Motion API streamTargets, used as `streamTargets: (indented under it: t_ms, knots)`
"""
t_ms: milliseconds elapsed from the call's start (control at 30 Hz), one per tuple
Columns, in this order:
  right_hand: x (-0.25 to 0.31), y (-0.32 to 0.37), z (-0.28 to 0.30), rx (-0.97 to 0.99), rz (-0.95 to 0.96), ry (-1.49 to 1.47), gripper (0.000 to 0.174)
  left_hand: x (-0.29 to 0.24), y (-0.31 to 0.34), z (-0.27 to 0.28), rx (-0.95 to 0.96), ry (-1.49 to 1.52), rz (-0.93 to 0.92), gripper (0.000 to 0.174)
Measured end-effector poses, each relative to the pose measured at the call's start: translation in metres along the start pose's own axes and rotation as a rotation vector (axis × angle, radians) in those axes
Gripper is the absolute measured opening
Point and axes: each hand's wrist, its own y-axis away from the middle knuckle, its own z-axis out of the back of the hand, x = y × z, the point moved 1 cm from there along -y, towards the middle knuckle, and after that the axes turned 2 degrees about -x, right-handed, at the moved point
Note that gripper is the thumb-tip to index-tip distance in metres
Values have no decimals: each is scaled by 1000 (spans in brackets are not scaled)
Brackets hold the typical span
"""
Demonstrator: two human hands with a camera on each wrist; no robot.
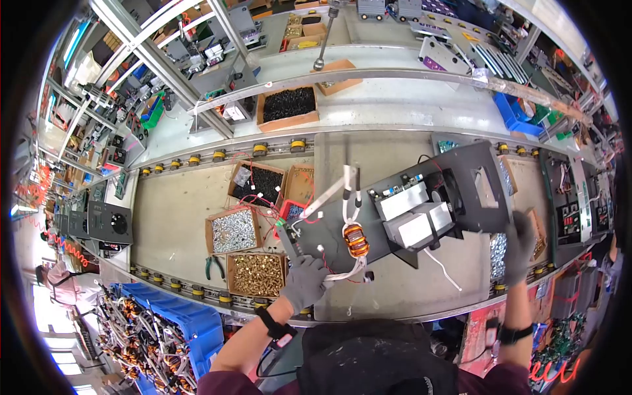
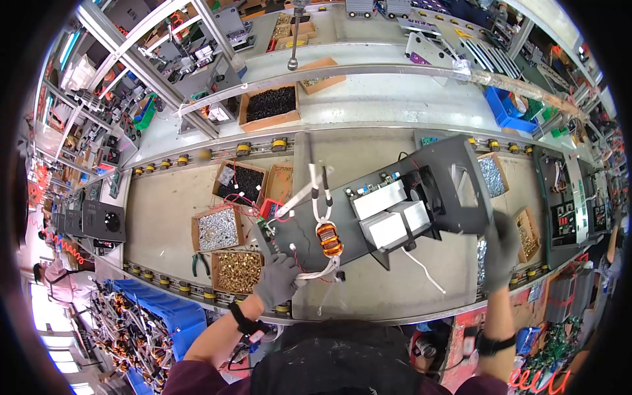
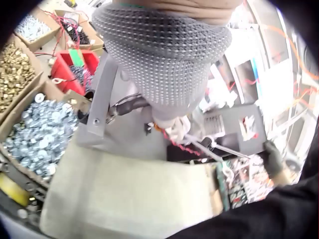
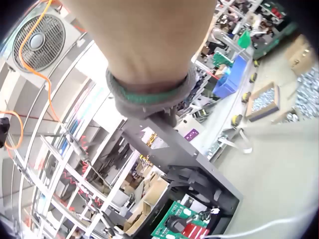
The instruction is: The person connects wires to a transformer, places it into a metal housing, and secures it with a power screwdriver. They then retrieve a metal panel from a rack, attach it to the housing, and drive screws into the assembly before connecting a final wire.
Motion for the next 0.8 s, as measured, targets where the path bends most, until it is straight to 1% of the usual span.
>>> streamTargets:
  t_ms: [67,100,133,200,267,333,367,433,467,500,533,600,633,667,700,733,800]
  knots:
    - [18,50,6,-13,41,65,27,4,7,-5,161,-166,-8,21]
    - [11,73,14,-115,1,115,28,5,13,-12,125,-127,-84,22]
    - [3,99,23,-206,-43,166,29,2,21,-14,141,-131,-82,22]
    - [5,144,45,-90,-33,426,29,-6,29,-22,187,-120,-162,23]
    - [-36,215,59,-80,-164,440,29,-11,39,-33,179,-81,-167,25]
    - [-75,279,67,61,-421,426,35,-12,45,-47,257,-89,-152,28]
    - [-94,300,62,63,-417,425,35,-9,43,-52,219,-151,-202,34]
    - [-133,336,46,-70,-523,288,37,-5,28,-61,250,-203,-205,38]
    - [-156,346,32,-248,-624,28,38,-3,20,-66,286,-259,-212,41]
    - [-173,344,25,-205,-628,117,37,0,11,-72,283,-269,-199,43]
    - [-190,341,21,-214,-744,54,35,5,-2,-77,277,-287,-185,45]
    - [-159,291,5,-167,-982,50,33,13,-25,-89,106,-382,-224,49]
    - [-145,271,3,-164,-1057,45,32,7,-31,-78,116,-392,-204,49]
    - [-132,254,3,-156,-1114,35,31,-9,-37,-56,91,-270,-175,53]
    - [-180,269,14,-130,-935,57,32,-21,-37,-38,63,-145,-148,58]
    - [-184,270,18,-119,-935,58,32,-29,-29,-25,65,-144,-137,58]
    - [-186,269,30,-71,-972,19,31,-39,-7,-7,-255,71,-124,68]
